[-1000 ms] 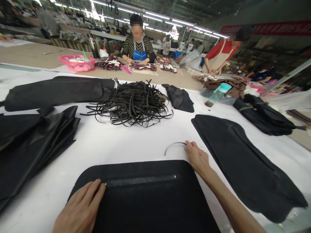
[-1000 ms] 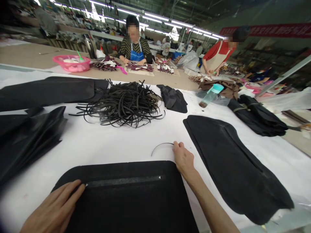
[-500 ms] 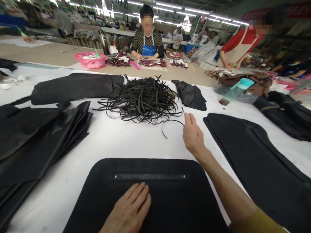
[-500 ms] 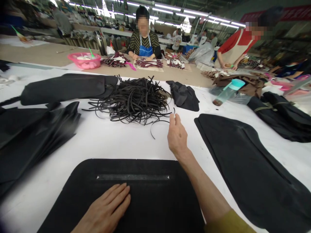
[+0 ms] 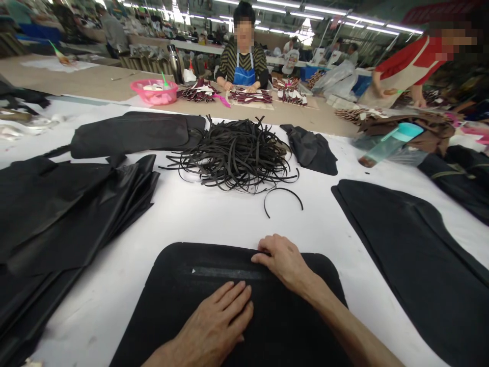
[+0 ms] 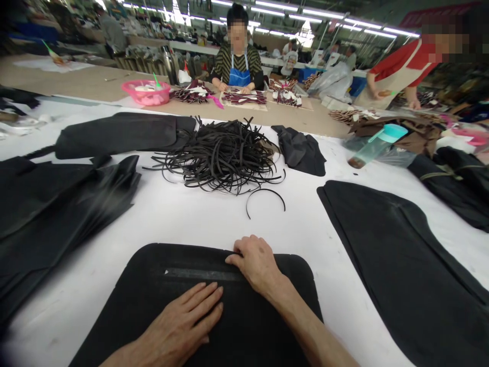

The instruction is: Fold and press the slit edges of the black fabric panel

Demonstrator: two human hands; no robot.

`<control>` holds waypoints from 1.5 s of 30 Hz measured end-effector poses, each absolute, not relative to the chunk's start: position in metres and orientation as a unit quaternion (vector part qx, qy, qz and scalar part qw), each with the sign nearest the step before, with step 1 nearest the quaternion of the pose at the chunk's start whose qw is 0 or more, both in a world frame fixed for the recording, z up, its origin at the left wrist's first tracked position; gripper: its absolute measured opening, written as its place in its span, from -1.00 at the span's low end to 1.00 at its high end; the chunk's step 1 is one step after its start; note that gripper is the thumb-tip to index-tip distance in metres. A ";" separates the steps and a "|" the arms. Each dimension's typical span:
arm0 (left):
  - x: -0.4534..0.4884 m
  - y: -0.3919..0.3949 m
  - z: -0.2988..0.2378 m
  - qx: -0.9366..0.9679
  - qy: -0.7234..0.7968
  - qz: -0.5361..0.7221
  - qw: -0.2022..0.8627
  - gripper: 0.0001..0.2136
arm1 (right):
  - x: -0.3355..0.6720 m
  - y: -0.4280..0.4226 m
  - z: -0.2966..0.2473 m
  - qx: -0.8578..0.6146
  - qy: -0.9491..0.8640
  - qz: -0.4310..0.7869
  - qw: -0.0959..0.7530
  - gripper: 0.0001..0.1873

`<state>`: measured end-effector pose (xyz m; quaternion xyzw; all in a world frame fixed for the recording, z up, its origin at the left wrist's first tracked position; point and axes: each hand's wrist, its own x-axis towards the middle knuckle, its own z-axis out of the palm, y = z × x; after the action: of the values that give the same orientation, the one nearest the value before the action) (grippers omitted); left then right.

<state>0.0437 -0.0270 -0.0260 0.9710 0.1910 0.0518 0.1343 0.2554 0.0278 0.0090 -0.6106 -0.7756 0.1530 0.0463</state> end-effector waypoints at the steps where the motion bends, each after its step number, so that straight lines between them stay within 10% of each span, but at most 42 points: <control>1: 0.044 -0.026 -0.026 0.971 0.188 0.054 0.137 -0.50 | 0.257 0.029 0.010 -0.601 -0.782 0.161 0.043 -0.81; 10: 0.040 -0.030 -0.033 0.959 0.216 0.084 0.161 -0.49 | 0.258 0.007 0.030 -0.566 -0.782 -0.037 0.260 -0.85; 20: 0.063 -0.024 0.003 0.894 0.297 0.243 0.230 -0.63 | 0.261 -0.007 0.074 -0.461 -0.856 -0.121 0.199 -0.69; 26: 0.101 -0.007 0.023 0.859 0.384 0.093 0.326 -0.72 | 0.260 -0.006 0.067 -0.444 -0.862 -0.164 0.183 -0.71; 33: 0.108 -0.013 0.003 0.887 0.378 0.009 0.265 -0.80 | 0.276 0.018 0.018 -0.534 -0.839 -0.098 0.025 -0.87; 45: 0.105 -0.007 -0.007 0.898 0.355 0.009 0.260 -0.83 | 0.302 -0.054 0.023 -0.602 -0.743 0.242 0.165 -0.65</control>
<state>0.1050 -0.0073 -0.0068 0.8978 0.3551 0.0090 0.2604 0.3024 -0.0538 0.0231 -0.6015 -0.7433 0.2417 0.1653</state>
